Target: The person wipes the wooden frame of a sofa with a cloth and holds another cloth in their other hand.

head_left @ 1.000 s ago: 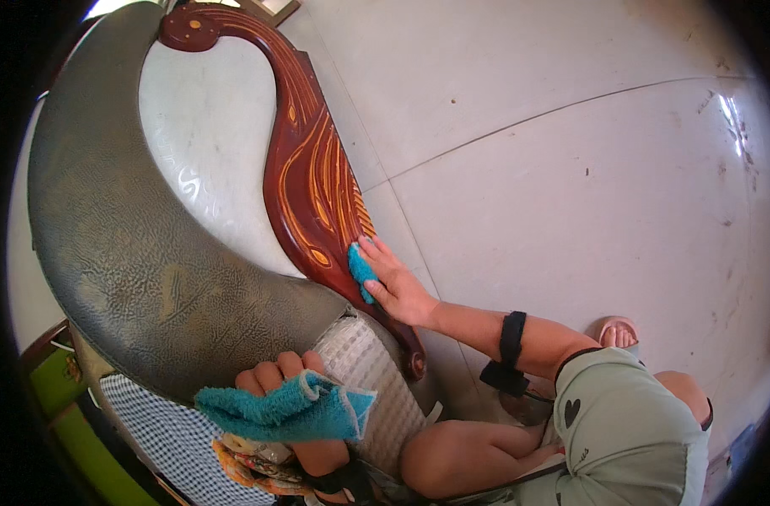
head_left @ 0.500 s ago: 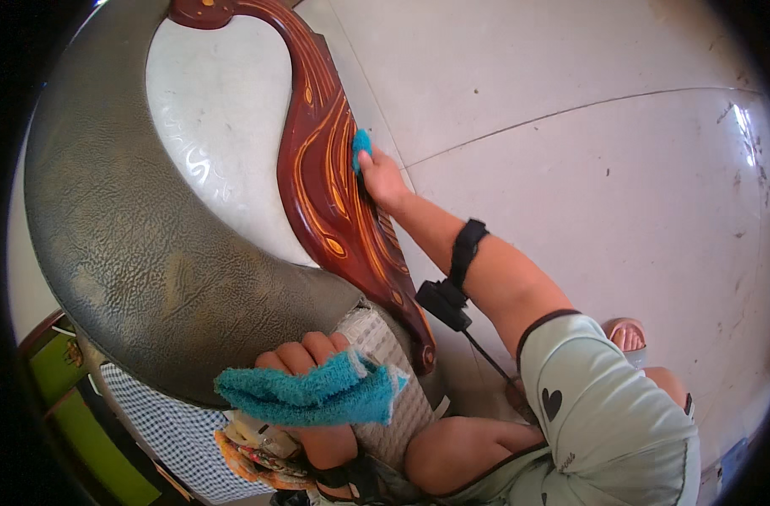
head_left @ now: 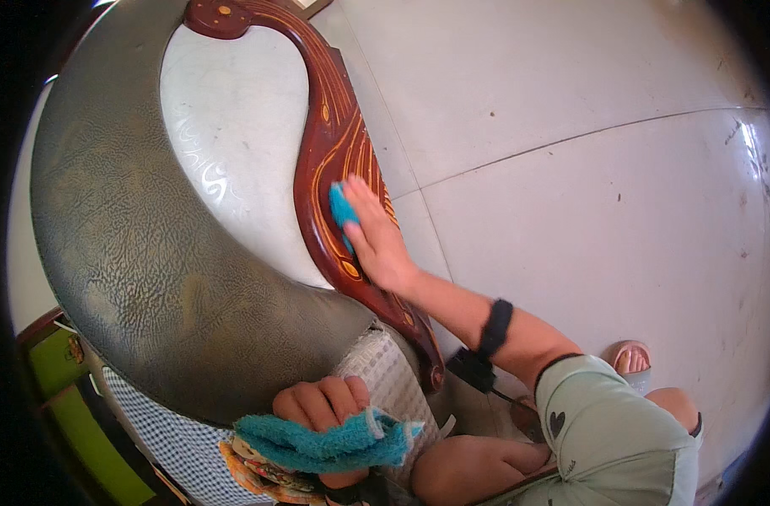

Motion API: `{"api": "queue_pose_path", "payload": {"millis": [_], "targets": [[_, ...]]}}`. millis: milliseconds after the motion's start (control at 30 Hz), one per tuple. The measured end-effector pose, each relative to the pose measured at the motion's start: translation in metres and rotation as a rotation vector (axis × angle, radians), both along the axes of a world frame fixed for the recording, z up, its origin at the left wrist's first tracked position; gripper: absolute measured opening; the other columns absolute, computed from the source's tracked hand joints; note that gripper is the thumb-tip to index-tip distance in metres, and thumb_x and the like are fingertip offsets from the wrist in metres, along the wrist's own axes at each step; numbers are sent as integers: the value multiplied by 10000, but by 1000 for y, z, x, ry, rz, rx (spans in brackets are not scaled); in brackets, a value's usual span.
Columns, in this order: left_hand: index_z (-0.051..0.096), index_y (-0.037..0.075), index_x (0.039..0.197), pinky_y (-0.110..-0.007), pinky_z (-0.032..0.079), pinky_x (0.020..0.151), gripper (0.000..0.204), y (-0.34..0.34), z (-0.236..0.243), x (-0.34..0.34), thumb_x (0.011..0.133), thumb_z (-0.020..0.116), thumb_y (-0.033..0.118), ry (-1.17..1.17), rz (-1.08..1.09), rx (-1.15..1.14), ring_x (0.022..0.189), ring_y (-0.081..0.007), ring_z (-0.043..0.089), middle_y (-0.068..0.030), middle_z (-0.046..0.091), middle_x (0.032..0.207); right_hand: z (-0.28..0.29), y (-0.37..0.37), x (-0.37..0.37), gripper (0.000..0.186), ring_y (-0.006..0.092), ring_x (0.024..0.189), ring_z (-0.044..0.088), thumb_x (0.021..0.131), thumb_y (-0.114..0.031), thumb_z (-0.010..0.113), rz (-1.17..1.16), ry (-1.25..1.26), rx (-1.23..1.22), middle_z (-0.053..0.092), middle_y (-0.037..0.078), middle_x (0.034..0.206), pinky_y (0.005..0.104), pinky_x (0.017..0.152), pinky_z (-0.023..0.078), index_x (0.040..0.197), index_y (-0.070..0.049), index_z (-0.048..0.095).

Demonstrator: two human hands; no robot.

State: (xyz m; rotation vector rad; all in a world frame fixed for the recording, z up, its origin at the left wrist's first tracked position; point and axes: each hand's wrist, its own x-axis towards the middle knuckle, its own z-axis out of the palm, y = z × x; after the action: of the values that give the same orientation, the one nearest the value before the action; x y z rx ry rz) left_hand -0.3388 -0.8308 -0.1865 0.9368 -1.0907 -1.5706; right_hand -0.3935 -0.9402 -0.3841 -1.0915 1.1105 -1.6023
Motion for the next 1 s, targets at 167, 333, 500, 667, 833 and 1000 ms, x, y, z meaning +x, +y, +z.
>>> {"api": "queue_pose_path", "payload": {"millis": [167,333,500,667,833,1000], "targets": [[473,60,687,-342,348,534,307,-11,-16,-13,860,514,310,140,-6,36,572,-205,468,-94,528,680,-39,-91,-5,410,340,1241,321,888,-164,426,-189,-22,215,368,236,1305,372,1044,238,1237,50,397],[473,64,692,-346,356,540,286,-23,-18,-14,844,535,299,-15,-188,152,584,-207,470,-83,514,669,-53,-136,-18,402,370,1172,390,893,-222,414,-145,-12,427,394,228,1286,402,984,316,1216,18,428],[473,68,697,-349,365,546,268,-28,-24,-11,829,555,287,-27,-207,182,596,-208,472,-72,500,658,-15,-103,-15,445,354,1235,319,874,-176,440,-98,-57,262,361,219,1316,398,1031,252,1262,29,368],[473,72,702,-353,373,552,253,-20,-10,-22,813,575,275,62,-154,148,608,-210,474,-60,486,647,28,-42,-18,495,325,1307,204,866,-138,448,41,89,-65,262,227,1374,413,1077,143,1307,38,305],[488,62,739,-349,375,552,251,-1,-45,-3,871,527,272,312,-127,-33,601,-215,487,-80,537,689,0,-85,-19,415,334,1258,301,857,-89,463,-160,-18,32,348,230,1323,364,1052,232,1237,58,385],[519,5,828,-353,454,580,169,-23,-20,-21,794,595,151,32,-271,85,681,-276,579,-171,590,819,-46,-149,-19,410,341,1229,338,870,-152,449,-166,-69,186,366,233,1308,372,1033,258,1227,44,401]]}}
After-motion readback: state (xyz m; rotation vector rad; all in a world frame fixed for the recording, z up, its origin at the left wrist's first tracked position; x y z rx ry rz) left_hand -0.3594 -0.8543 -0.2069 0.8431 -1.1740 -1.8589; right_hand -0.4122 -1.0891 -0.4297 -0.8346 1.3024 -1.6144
